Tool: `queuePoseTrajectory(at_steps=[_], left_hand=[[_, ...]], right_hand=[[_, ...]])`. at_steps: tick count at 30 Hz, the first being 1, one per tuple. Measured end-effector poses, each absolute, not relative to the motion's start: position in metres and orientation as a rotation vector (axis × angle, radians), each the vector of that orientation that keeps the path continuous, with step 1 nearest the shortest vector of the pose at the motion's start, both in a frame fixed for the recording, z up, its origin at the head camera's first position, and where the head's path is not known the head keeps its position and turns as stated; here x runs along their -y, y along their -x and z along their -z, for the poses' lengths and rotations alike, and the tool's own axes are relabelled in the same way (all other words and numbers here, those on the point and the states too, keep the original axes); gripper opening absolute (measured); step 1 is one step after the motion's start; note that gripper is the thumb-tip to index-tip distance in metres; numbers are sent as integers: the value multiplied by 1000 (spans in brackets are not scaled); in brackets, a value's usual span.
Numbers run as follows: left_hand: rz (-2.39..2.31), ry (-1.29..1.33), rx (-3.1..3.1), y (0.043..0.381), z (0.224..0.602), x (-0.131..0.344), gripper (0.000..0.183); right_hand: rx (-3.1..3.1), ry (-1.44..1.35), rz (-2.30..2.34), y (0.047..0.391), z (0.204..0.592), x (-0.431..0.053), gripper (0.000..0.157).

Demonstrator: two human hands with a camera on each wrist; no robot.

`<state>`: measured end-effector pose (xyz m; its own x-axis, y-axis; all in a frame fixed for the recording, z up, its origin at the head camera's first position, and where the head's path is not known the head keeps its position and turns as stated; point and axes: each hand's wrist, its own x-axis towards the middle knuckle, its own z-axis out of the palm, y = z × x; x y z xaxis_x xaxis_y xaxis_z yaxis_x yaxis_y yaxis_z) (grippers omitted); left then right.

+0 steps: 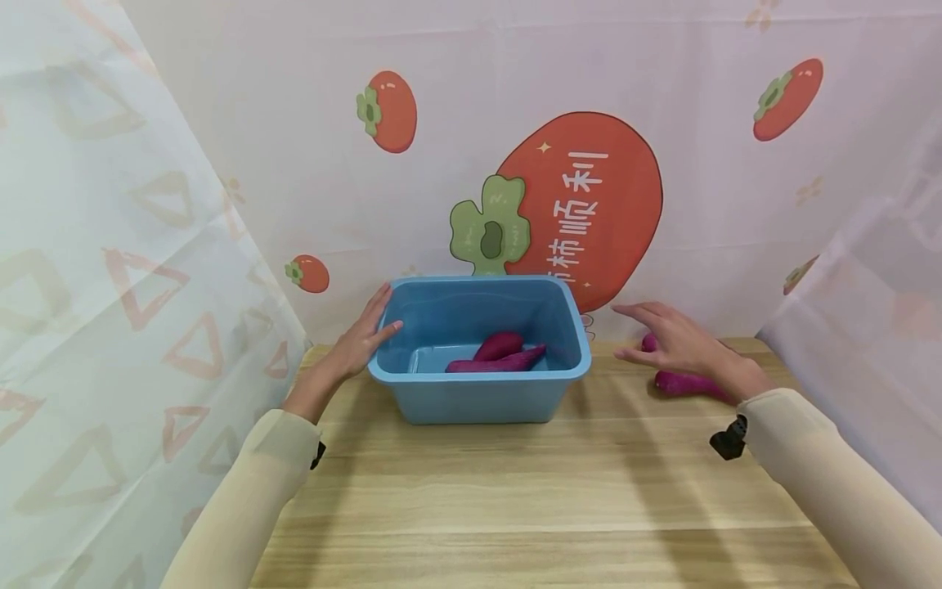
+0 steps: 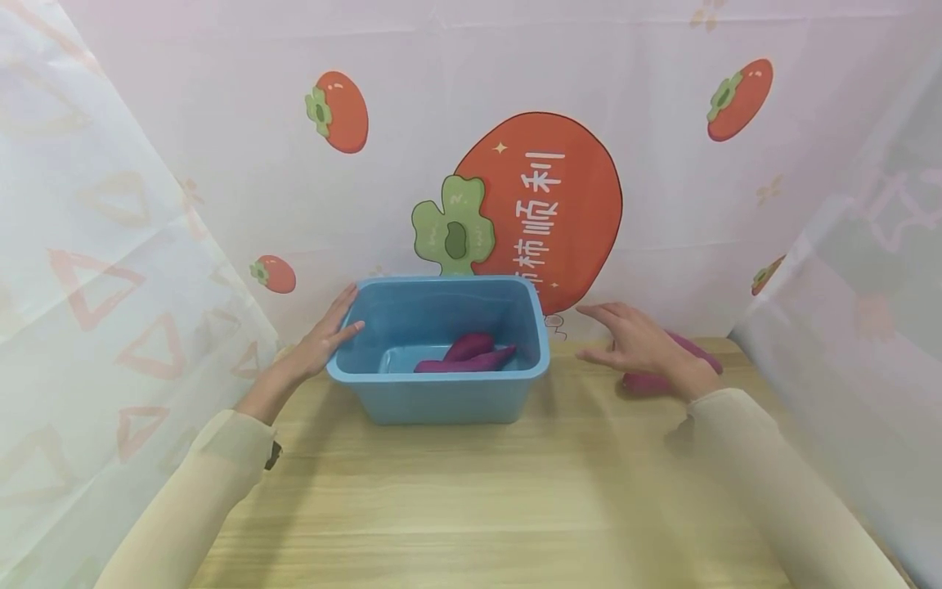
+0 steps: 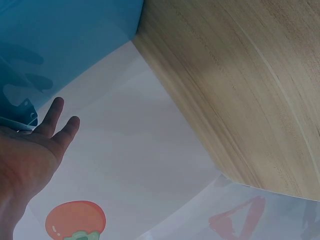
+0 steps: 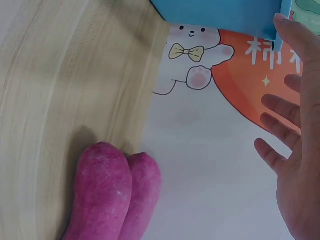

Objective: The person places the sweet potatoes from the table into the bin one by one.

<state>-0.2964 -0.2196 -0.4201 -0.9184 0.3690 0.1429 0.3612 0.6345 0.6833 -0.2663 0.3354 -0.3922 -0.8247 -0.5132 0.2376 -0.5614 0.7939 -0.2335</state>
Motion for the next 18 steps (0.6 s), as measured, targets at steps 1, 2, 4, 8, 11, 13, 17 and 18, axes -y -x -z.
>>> queuePoseTrajectory(at_steps=[1, 2, 4, 8, 11, 13, 17, 18], left_hand=[[-1181, -631, -2829, 296, 420, 220, 80], [-1182, -629, -2828, 296, 420, 220, 80], [-1186, -625, -2823, 296, 421, 220, 80], [-1193, -622, -2818, 295, 421, 219, 80], [-1192, -625, -2820, 296, 421, 219, 80], [-1191, -626, -2821, 296, 420, 219, 80], [-1190, -627, -2821, 296, 420, 219, 80], [-1189, -627, -2822, 296, 420, 219, 80]], right_hand=[[2822, -849, -443, 266, 393, -336, 82], [2825, -848, -439, 265, 394, -338, 82], [2828, -846, -440, 264, 395, -339, 82], [2822, -847, -433, 261, 396, -343, 81], [2820, -845, -438, 259, 398, -346, 80], [2828, -840, -449, 257, 400, -349, 81], [2823, -841, -484, 255, 404, -353, 82], [2818, -843, -494, 254, 405, -355, 82]])
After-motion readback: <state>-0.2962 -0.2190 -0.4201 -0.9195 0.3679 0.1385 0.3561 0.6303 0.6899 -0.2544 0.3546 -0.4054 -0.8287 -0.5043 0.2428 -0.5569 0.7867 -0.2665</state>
